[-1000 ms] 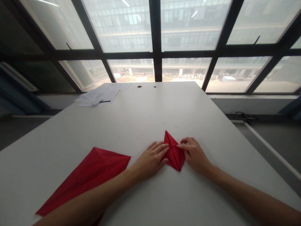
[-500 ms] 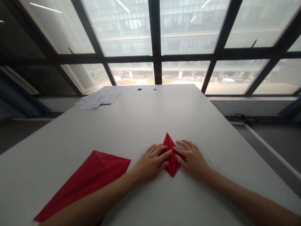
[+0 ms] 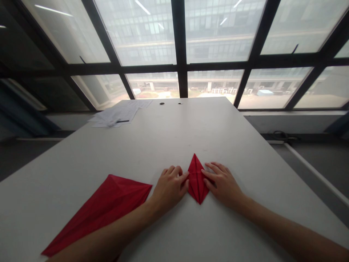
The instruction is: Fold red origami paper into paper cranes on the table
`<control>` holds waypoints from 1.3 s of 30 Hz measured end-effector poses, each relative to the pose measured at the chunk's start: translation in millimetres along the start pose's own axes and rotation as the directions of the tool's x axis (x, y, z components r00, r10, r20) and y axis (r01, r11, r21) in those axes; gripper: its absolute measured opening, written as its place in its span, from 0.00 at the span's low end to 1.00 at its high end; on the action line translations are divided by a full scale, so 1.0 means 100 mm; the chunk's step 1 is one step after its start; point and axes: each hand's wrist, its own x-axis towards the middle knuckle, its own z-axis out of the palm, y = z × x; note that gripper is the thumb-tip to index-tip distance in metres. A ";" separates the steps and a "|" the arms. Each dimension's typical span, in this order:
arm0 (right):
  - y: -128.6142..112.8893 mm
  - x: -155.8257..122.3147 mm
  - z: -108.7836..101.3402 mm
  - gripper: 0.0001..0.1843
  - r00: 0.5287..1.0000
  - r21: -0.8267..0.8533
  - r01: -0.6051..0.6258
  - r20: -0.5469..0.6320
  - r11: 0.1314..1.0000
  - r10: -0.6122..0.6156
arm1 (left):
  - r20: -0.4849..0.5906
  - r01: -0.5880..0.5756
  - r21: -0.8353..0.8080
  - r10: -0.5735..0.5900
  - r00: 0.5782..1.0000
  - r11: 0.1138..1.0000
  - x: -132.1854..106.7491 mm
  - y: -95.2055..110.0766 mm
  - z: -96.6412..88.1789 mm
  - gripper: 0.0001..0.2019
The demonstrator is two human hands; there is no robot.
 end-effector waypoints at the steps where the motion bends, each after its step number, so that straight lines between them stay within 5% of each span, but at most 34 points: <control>1: 0.00 0.00 0.00 0.18 1.000 0.002 0.001 -0.003 1.000 -0.001 | 0.012 -0.002 0.012 0.002 1.000 1.000 0.00 0.00 0.00 0.09; 10: 0.01 0.00 0.02 0.18 1.000 0.004 0.013 -0.013 1.000 -0.013 | -0.012 -0.049 -0.033 0.048 0.999 0.998 0.00 0.01 0.01 0.12; 13: 0.01 0.00 0.02 0.17 1.000 0.015 0.021 -0.018 1.000 -0.020 | -0.035 -0.156 -0.131 0.152 0.988 0.979 -0.01 0.00 0.07 0.21; 17: 0.01 0.01 0.02 0.17 1.000 0.038 0.017 -0.024 0.999 -0.016 | 0.064 -0.255 -0.181 0.270 0.961 0.950 -0.03 -0.03 0.16 0.29; 29: -0.03 0.01 -0.03 0.18 0.996 0.171 0.080 -0.062 0.982 -0.070 | 0.084 -0.236 -0.196 0.257 0.963 0.952 -0.03 -0.03 0.13 0.24; 37: 0.04 0.03 0.02 0.23 0.993 0.250 0.051 -0.117 0.967 -0.022 | 0.109 -0.273 -0.222 0.302 0.947 0.936 -0.04 -0.08 0.13 0.46; 39: 0.04 0.03 0.02 0.22 0.991 0.259 0.039 -0.136 0.965 -0.004 | 0.092 -0.276 -0.225 0.302 0.949 0.935 -0.03 -0.10 0.14 0.43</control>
